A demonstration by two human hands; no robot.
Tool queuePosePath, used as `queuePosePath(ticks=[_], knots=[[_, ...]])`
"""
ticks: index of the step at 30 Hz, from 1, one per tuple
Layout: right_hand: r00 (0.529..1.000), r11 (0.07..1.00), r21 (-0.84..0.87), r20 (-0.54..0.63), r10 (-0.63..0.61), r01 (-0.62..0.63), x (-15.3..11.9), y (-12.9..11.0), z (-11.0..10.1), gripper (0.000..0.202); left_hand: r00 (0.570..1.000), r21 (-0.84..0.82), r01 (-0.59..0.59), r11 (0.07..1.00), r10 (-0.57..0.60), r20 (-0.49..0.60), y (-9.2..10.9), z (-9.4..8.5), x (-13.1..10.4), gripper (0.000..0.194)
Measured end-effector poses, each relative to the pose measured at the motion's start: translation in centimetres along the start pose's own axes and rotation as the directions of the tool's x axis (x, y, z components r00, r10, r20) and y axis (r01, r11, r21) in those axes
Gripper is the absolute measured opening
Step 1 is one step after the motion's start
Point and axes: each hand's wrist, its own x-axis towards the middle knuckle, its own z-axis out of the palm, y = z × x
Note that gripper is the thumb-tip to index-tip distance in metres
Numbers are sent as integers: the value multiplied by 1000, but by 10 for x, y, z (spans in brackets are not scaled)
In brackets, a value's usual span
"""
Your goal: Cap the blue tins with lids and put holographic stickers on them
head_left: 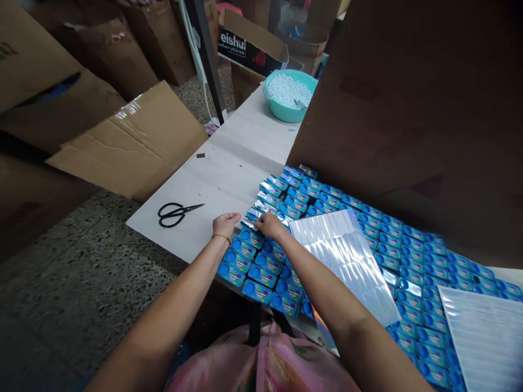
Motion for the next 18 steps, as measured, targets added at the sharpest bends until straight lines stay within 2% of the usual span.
queuePosePath(ticks=[7,12,18], knots=[[999,995,-89,-26,35,-37,1,-2,5,19,999,-21,32,999,-31,25,-12,2,9,32],[998,991,-119,-31,62,-66,2,-4,3,21,989,-47,140,989,-138,47,-10,3,9,33],[997,996,-84,71,43,-37,4,-3,-3,22,980,-40,191,981,-188,64,-10,-2,11,36]])
